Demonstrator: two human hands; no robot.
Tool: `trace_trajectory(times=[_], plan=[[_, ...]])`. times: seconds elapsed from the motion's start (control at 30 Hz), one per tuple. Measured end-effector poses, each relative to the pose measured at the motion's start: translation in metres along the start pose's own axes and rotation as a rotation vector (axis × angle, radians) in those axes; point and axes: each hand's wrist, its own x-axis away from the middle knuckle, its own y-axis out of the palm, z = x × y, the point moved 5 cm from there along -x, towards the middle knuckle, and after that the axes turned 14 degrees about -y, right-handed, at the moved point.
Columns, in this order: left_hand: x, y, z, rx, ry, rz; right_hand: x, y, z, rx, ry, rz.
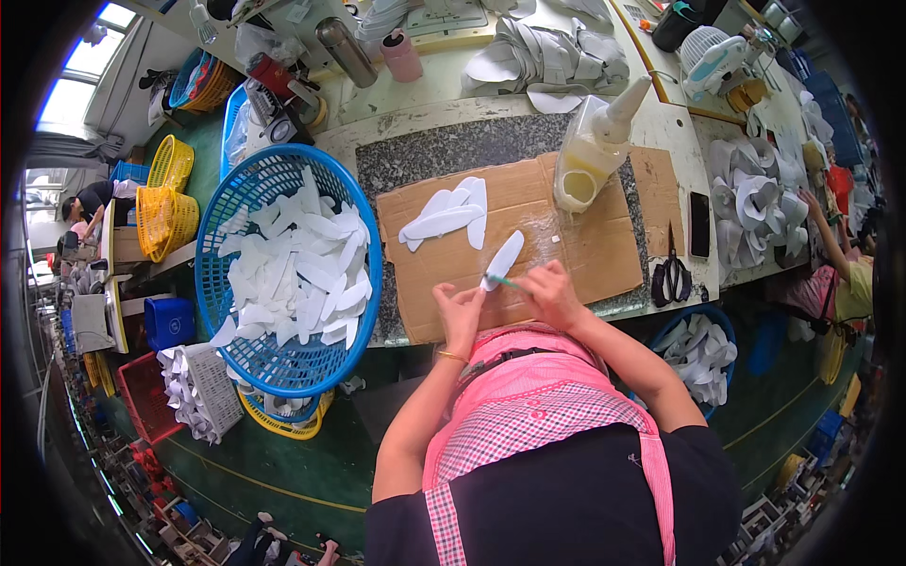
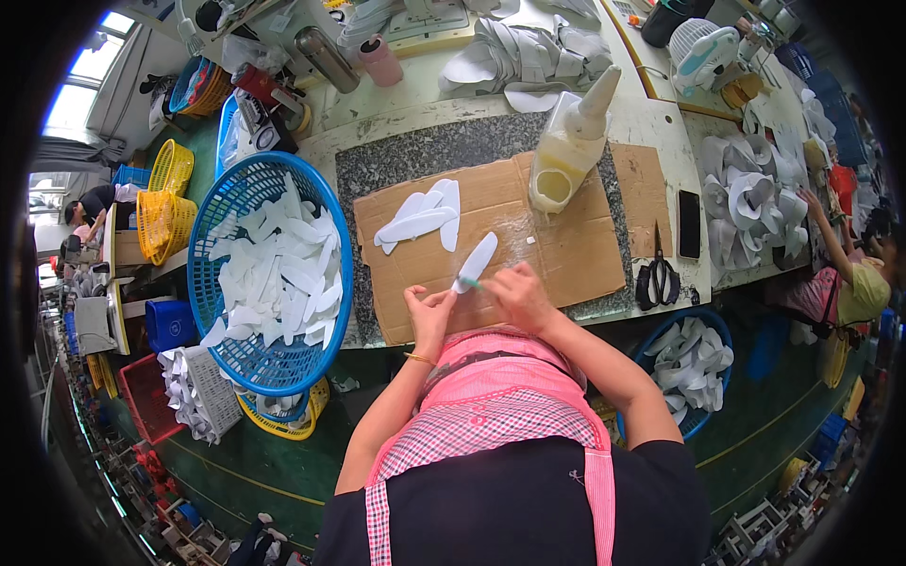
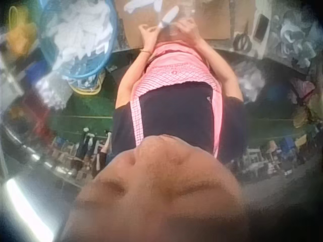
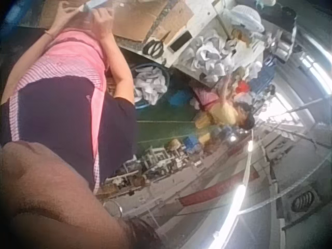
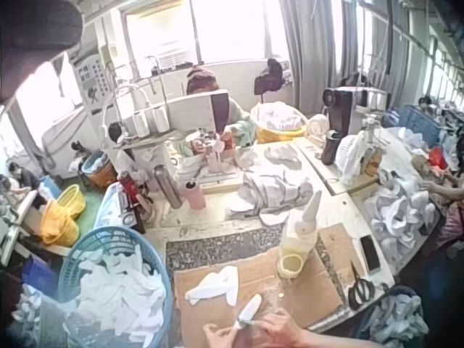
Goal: The person takes white shoe components from a basket, spreads glue onto them using a handheld applicator dipped into a glue container, and places them onto a cardboard piece.
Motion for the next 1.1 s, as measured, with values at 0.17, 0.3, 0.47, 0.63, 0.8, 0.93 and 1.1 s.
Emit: trace_trajectory(times=[0.17, 0.3, 0.47, 0.63, 0.8, 0.93, 1.1], plan=[[0.023, 0.002, 0.057, -0.036, 0.105, 0.074, 0.001, -0.037, 0.063, 0.294, 0.267, 0.118], [0.056, -0.045, 0.133, -0.035, 0.384, 0.231, 0.011, -0.067, 0.067, 0.282, 0.365, 0.288], [0.067, -0.146, 0.190, -0.152, 0.558, 0.824, 0.017, -0.084, 0.074, 0.241, 0.471, 0.354], [0.054, -0.149, 0.192, -0.911, 0.579, 1.093, -0.001, -0.103, 0.087, 0.417, 0.424, 0.427], [0.011, -0.065, 0.145, -1.064, 0.939, 0.495, -0.004, -0.097, 0.099, 0.471, 0.394, 0.163], [-0.031, -0.027, 0.125, -1.090, 0.923, 0.464, 0.005, -0.105, 0.094, 0.331, 0.540, 0.382], [-0.051, -0.034, 0.095, -1.262, 0.936, 0.361, 0.019, -0.108, 0.081, 0.297, 0.565, 0.435]])
